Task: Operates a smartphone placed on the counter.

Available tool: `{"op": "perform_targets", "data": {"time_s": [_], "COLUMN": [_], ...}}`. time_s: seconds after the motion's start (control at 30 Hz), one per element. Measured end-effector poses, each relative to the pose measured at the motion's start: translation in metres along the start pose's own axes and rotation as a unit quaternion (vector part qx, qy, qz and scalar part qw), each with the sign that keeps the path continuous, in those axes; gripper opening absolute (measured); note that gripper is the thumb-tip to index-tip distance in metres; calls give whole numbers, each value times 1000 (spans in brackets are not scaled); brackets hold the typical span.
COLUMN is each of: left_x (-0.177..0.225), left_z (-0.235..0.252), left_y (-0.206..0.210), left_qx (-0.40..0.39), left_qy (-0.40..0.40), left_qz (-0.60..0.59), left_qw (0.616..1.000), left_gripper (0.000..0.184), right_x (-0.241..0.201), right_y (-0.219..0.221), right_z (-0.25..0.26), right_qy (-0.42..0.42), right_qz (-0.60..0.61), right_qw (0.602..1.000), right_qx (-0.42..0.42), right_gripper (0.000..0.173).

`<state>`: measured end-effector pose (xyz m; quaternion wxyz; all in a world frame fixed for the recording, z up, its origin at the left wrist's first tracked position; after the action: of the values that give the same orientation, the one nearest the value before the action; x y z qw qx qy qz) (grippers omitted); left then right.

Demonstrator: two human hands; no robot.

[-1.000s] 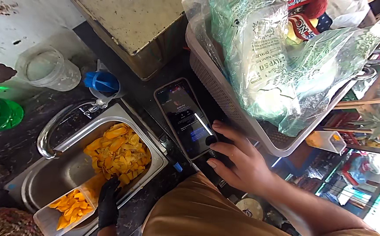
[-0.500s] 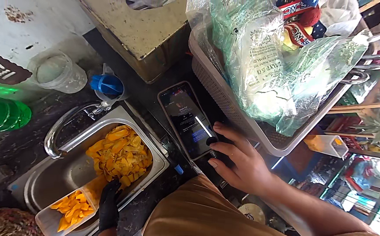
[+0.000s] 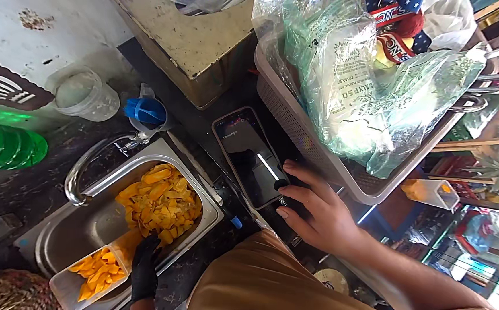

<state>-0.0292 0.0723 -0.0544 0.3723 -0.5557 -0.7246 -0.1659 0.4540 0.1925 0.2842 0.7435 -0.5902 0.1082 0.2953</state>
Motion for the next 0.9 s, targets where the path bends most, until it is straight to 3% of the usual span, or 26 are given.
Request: {"op": "perform_targets", "data": {"time_s": [0.9], "left_x": [1], "left_z": [-2], "left_y": [0], "left_qx": [-3], "left_qy": [8], "left_qz": [-18], "left_qw": [1000], "left_gripper": [48], "right_x": [-1], "right_y": [-1], "right_z": [1], "right_qy": [-5], "right_qz": [0], "right_qw": [1000], "right_qx": [4], "right_gripper": [30]}}
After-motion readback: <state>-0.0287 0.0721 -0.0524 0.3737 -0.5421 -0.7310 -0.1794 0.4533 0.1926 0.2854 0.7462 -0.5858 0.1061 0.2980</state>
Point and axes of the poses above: each hand's wrist, its own z-axis towards the middle knuckle, its own y-axis out of the palm, x = y × z, the point moved 10 cm from there along z, towards the middle knuckle, and after that the axes turned 5 degrees about -z, right-handed, at the moved point
